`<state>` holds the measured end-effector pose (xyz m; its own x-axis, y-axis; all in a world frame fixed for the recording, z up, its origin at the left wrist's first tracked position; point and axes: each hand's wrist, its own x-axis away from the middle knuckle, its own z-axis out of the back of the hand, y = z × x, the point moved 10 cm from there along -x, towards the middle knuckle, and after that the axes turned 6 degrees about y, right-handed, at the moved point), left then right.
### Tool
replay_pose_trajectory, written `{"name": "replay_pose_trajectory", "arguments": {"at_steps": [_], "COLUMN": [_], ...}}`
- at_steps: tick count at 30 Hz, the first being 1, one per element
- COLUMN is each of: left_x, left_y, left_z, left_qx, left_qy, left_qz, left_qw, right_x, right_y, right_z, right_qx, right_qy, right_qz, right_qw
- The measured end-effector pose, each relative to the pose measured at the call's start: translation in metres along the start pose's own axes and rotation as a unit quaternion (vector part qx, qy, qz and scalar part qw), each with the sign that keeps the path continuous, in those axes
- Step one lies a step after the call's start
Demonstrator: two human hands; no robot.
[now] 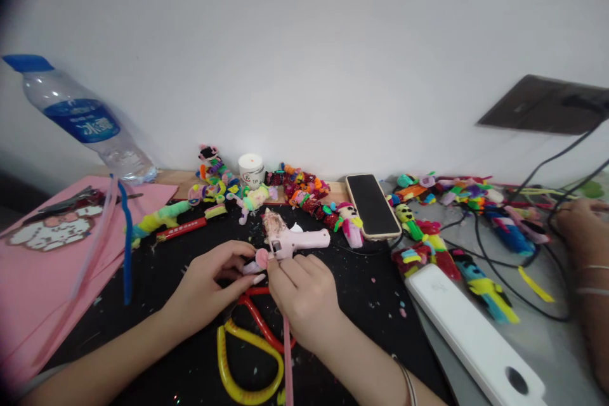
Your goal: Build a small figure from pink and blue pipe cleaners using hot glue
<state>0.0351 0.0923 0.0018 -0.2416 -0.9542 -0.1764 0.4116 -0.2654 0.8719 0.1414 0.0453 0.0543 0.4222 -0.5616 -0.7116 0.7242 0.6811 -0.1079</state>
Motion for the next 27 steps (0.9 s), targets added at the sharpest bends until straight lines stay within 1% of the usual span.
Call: {"name": "replay_pose_trajectory", "arguments": {"at_steps": [3,7,13,17,19,21,24,27], "left_x": [0.000,-0.002,-0.002,-0.002,-0.001,0.000,0.000,-0.001], "left_y": [-0.002,-0.006,-0.007,-0.006,-0.006,-0.005,-0.004,-0.006], "left_z": [-0.002,0.002,0.001,0.003,0.002,0.001,-0.001,-0.002], "left_qx": [0.003,-0.008,-0.003,0.000,0.028,0.080,0.160,0.200], "left_qy": [-0.008,0.012,0.013,0.020,0.013,0.000,-0.013,-0.013], "left_qz": [0.021,0.041,0.029,0.023,0.031,0.044,0.061,0.087], "left_qw": [1.000,0.999,0.999,1.000,0.999,0.996,0.985,0.976], "right_x": [-0.004,-0.005,-0.004,-0.001,0.001,0.001,0.001,-0.001], "right_y": [0.006,0.010,0.002,0.002,0.002,0.001,-0.004,-0.009], "right_z": [0.005,0.010,0.002,-0.001,-0.001,-0.001,0.000,-0.001], "right_qx": [0.009,0.019,0.018,0.016,0.020,0.026,0.035,0.036], "right_qy": [0.019,0.035,0.005,-0.006,-0.012,-0.019,-0.021,-0.029], "right_qz": [-0.018,-0.039,-0.017,-0.008,-0.005,-0.002,0.007,0.017], "right_qw": [1.000,0.998,1.000,1.000,1.000,0.999,0.999,0.999]}}
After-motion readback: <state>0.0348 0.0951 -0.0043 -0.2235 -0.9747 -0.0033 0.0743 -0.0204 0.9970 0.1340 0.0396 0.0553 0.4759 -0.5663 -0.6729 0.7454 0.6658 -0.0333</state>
